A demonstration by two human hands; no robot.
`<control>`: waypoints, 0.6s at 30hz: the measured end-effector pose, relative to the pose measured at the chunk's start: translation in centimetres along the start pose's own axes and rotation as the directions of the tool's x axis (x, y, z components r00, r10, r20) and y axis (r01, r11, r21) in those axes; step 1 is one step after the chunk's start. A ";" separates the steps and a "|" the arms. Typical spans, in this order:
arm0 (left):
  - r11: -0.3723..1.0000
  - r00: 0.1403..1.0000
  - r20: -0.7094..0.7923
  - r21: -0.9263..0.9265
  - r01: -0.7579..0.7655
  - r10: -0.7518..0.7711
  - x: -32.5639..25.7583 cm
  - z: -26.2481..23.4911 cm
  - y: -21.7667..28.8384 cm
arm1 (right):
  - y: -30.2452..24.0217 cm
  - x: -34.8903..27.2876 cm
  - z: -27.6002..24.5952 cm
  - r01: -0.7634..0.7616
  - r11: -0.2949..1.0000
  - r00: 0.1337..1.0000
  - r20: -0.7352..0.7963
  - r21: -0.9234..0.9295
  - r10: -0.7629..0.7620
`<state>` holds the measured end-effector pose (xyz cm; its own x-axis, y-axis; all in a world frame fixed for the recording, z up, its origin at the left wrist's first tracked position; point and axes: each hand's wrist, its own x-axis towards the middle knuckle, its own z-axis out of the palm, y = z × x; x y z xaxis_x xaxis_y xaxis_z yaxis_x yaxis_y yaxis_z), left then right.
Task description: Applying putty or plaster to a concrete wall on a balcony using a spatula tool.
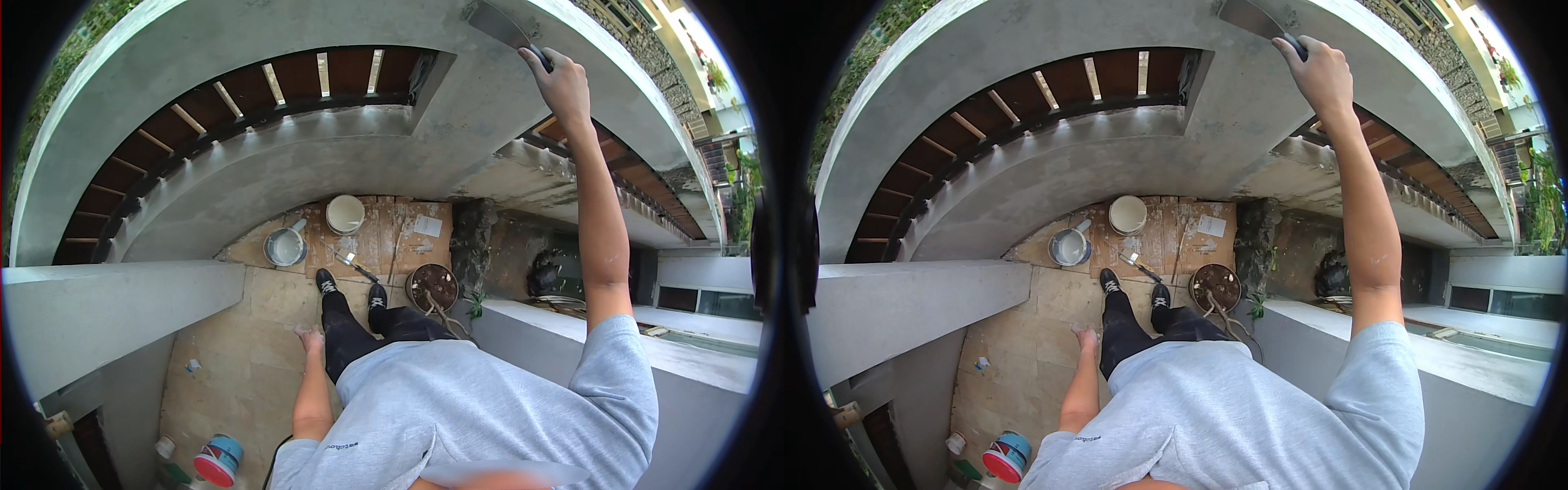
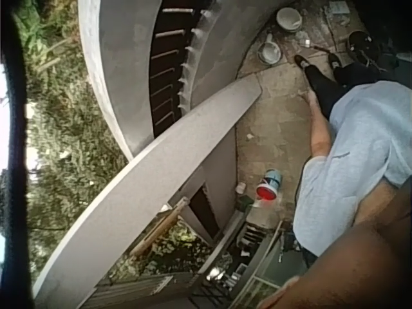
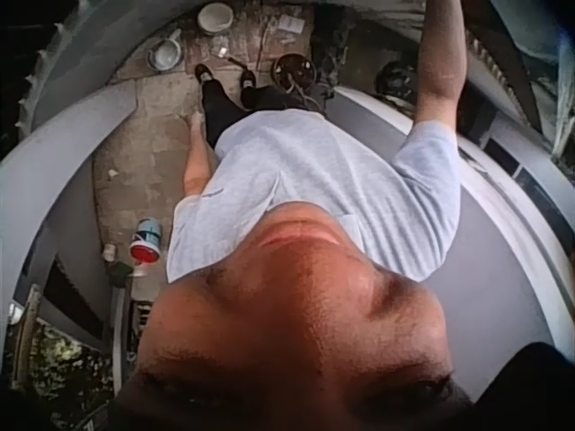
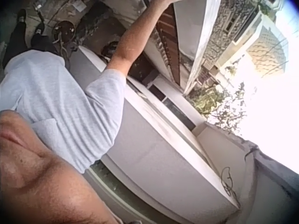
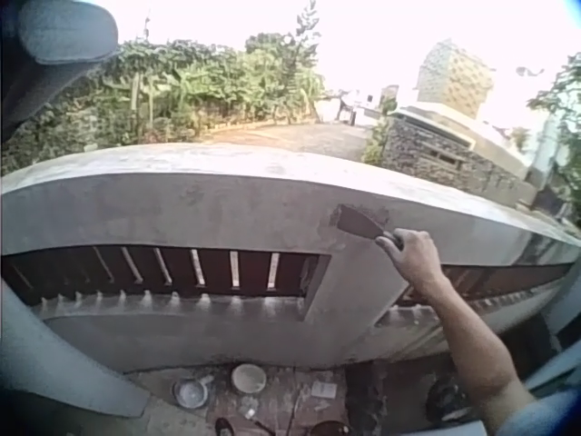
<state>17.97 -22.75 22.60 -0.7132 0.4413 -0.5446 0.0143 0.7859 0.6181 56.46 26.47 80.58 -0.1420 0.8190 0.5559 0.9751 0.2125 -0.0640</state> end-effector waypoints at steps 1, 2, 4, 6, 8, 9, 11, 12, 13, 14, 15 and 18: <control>0.988 0.990 0.077 -0.092 0.124 -0.117 0.1 -0.1 0.0 | 0.5 -0.5 -0.6 -0.004 1.000 1.000 -0.001 -0.007 0.004; 0.950 0.960 0.159 -0.177 0.259 -0.232 -0.6 -0.6 1.0 | 0.7 -1.3 -1.1 -0.019 1.000 1.000 0.025 0.005 0.019; 0.952 0.958 0.169 -0.167 0.258 -0.230 -2.1 -1.9 2.5 | 1.2 -1.9 -2.7 -0.093 0.996 0.983 0.155 -0.006 0.093; 0.956 0.957 0.185 -0.152 0.253 -0.223 -2.3 -2.1 3.0 | 1.4 -1.0 -1.8 -0.068 0.998 0.991 0.114 0.004 0.067; 0.975 0.977 0.160 -0.150 0.163 -0.139 -1.6 -2.2 2.3 | 1.1 -1.3 0.1 0.013 0.998 1.000 0.003 0.057 -0.014; 0.970 0.970 0.161 -0.132 0.203 -0.181 -1.7 -2.4 1.8 | 1.0 -1.4 0.4 0.030 0.997 0.999 0.026 0.071 -0.032; 0.951 0.955 0.154 -0.137 0.276 -0.254 -2.4 -3.3 1.7 | 0.4 -1.7 0.4 0.025 0.999 0.998 0.051 0.039 -0.027; 0.959 0.976 0.117 -0.196 0.204 -0.184 -1.4 -2.6 0.8 | 1.1 -1.5 -0.9 0.002 1.000 0.997 0.077 0.031 -0.005; 0.958 0.962 0.178 -0.160 0.236 -0.207 -2.5 -2.8 3.8 | 2.0 -1.6 -1.6 -0.014 1.000 0.993 0.118 0.016 0.012; 0.961 0.964 0.195 -0.173 0.217 -0.182 -2.3 -2.5 5.0 | 3.9 -0.2 -1.0 0.068 0.998 0.996 0.057 -0.018 -0.067; 0.964 0.967 0.216 -0.198 0.179 -0.135 -1.9 -2.3 5.0 | 4.8 0.8 0.2 0.149 0.987 0.989 0.000 -0.058 -0.150; 0.980 0.987 0.124 -0.158 0.123 -0.104 -0.8 -2.1 1.3 | 0.8 0.4 1.8 0.061 0.997 0.997 0.054 0.039 -0.063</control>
<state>17.09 -22.96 25.04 -0.6184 0.4074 -0.6720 -0.1843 0.7561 0.6279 56.88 27.96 79.28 -0.2122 0.8315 0.5134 0.9571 0.2828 -0.0624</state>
